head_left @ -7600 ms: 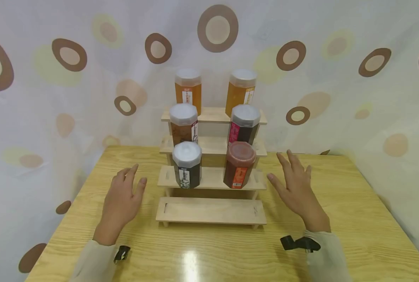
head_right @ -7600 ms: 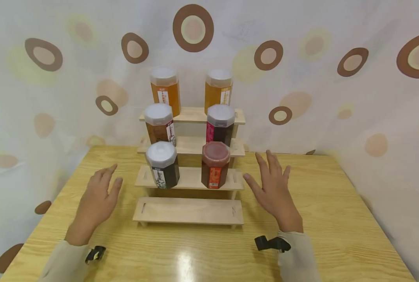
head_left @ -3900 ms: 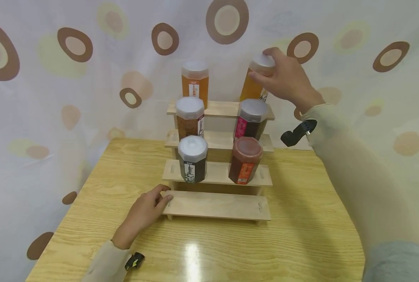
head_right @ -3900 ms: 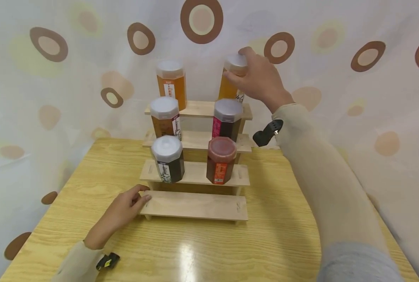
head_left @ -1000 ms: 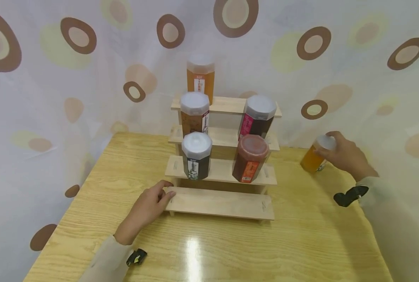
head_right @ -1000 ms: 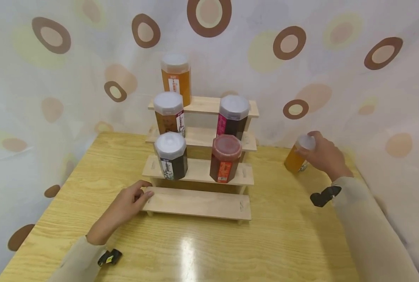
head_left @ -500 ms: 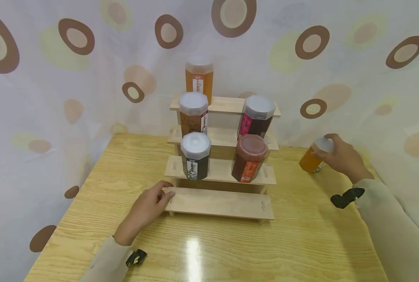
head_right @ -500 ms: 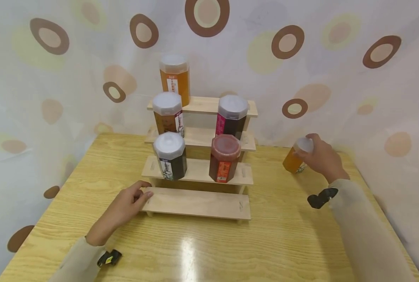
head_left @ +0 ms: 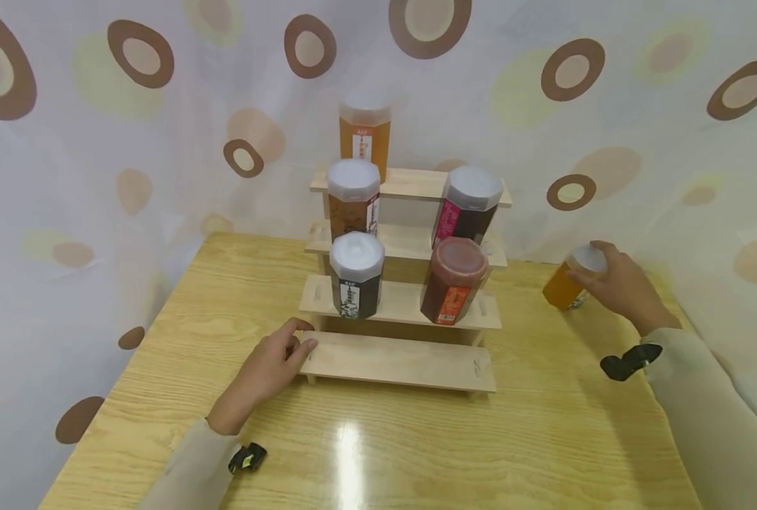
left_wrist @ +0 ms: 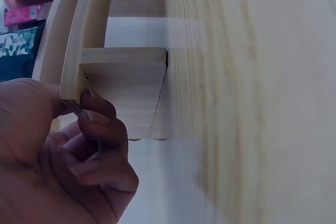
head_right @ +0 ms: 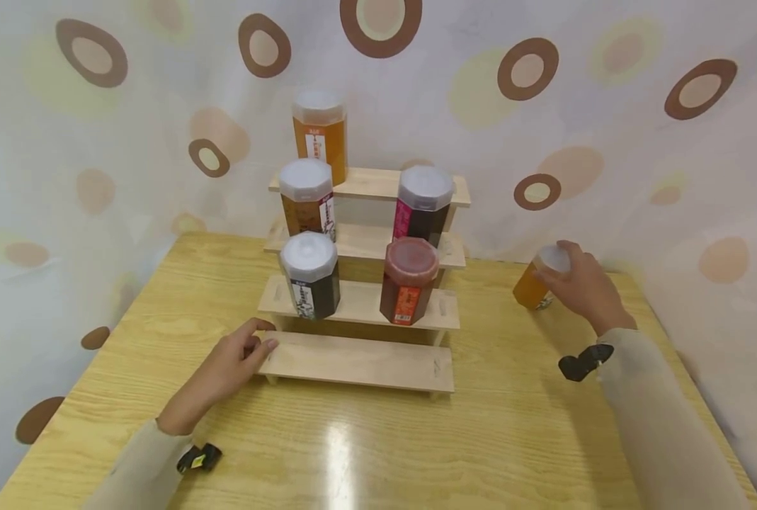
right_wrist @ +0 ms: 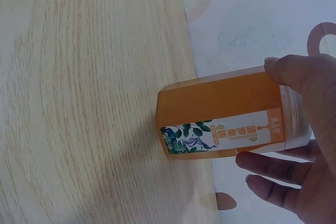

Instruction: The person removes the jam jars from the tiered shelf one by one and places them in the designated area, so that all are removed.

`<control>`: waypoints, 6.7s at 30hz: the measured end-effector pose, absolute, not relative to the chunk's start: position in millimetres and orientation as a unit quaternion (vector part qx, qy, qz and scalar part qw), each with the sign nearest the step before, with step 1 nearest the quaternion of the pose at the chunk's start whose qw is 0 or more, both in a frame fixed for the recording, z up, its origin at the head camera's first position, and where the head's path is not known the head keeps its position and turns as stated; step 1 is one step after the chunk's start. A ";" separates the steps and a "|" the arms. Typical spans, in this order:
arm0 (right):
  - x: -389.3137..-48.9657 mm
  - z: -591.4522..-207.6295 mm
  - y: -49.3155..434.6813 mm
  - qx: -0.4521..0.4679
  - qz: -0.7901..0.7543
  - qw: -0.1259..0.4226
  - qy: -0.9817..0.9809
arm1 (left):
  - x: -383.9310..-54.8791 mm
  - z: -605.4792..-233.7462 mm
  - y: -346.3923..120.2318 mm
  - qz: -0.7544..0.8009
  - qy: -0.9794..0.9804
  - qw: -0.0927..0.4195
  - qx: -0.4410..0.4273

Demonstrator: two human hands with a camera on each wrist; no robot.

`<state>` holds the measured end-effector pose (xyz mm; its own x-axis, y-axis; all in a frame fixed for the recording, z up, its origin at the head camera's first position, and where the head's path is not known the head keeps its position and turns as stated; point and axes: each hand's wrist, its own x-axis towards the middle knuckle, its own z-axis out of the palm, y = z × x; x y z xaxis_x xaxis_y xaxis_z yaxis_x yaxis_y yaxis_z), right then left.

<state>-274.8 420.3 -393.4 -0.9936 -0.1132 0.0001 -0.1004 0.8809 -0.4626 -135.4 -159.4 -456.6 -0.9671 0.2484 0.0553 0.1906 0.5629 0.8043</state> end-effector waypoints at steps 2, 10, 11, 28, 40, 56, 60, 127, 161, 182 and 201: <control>-274.7 -393.9 421.0 -0.060 -0.241 0.012 0.969 | -136.8 -458.6 -161.5 0.490 0.861 0.053 0.123; -277.6 -380.3 419.6 -0.047 -0.221 0.005 0.974 | -139.1 -463.6 -174.1 0.600 0.778 0.099 0.159; -278.7 -375.5 419.0 -0.045 -0.220 0.005 0.974 | -139.6 -464.2 -174.8 0.602 0.775 0.098 0.166; -313.4 -223.1 323.1 -0.120 -0.230 -0.100 0.960 | -142.6 -470.5 -175.1 0.602 0.773 0.101 0.174; -321.7 -152.2 206.7 -0.204 -0.130 -0.110 0.964 | -142.0 -466.3 -174.8 0.588 0.783 0.103 0.171; -324.1 -139.3 117.1 -0.261 -0.071 -0.096 0.958 | -138.5 -462.6 -176.9 0.598 0.778 0.105 0.163; -322.4 -134.6 96.5 -0.260 -0.053 -0.089 0.960 | -139.0 -462.3 -177.4 0.595 0.779 0.100 0.170; -337.8 -116.8 121.0 -0.236 -0.160 -0.130 0.950 | -139.0 -460.6 -163.5 0.579 0.797 0.080 0.155; -329.9 -143.6 292.6 -0.076 -0.153 -0.068 0.983 | -138.0 -456.8 -160.3 0.574 0.799 0.078 0.163; -315.3 -216.7 334.3 -0.089 -0.105 0.007 0.990 | -134.0 -451.6 -162.7 0.576 0.797 0.086 0.161; -310.2 -271.3 331.6 -0.158 -0.106 0.031 0.981 | -132.6 -452.7 -164.4 0.577 0.797 0.083 0.158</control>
